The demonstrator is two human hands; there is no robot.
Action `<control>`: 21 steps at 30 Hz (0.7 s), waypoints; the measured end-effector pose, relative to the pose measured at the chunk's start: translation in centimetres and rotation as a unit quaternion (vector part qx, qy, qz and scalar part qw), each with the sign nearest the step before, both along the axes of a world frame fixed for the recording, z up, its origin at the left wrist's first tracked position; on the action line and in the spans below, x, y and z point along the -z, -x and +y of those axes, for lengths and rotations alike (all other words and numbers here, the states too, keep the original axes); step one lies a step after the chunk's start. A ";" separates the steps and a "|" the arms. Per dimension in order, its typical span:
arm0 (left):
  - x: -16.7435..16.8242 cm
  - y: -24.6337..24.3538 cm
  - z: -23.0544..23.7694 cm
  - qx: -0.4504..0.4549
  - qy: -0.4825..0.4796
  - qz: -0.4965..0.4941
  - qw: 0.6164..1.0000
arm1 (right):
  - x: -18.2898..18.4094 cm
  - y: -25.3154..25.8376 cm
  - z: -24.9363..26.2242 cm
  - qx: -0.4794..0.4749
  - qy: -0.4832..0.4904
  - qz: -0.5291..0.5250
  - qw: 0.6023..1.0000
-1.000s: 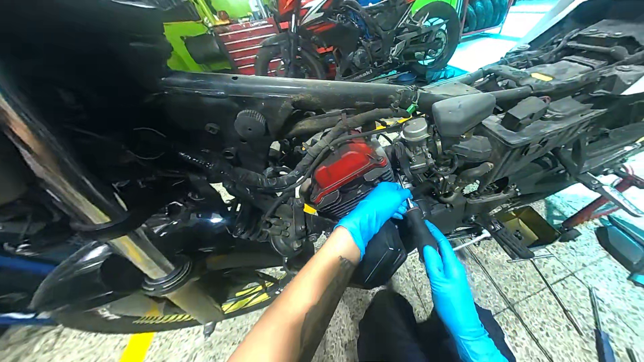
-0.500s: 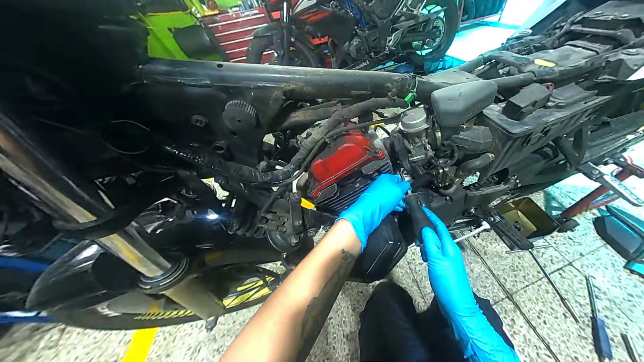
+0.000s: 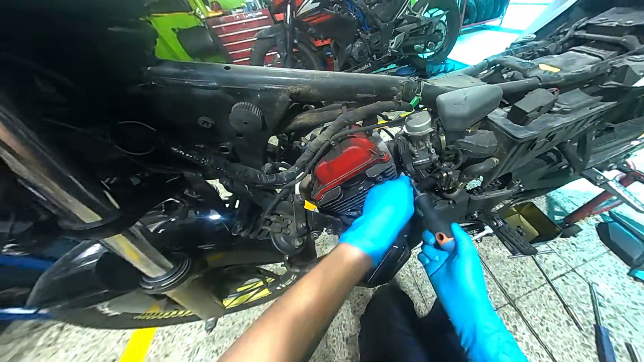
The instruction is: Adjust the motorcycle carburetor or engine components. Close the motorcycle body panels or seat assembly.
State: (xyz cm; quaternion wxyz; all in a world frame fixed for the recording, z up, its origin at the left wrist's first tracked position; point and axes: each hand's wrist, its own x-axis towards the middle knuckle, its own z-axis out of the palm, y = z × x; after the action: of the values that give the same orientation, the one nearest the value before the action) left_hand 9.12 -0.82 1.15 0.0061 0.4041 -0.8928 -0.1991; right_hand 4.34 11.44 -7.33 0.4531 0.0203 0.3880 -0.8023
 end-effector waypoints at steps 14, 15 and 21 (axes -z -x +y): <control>0.9 0.8 -3.3 0.518 0.381 -0.079 0.762 | 2.8 2.1 -0.3 -0.094 0.085 0.014 0.992; 1.3 1.2 -3.7 0.527 0.384 -0.076 0.755 | 3.1 2.2 -0.4 -0.104 0.114 -0.025 0.988; 2.1 1.1 -4.4 0.514 0.359 -0.037 0.778 | 2.6 1.4 -0.8 -0.011 -0.107 0.320 0.941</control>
State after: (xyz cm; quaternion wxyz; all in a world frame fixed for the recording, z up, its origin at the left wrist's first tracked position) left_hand 7.98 -5.23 -0.91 0.0147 -0.1388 -0.9742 0.1773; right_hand 2.92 10.61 -9.95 0.3089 -0.1930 0.5959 -0.7157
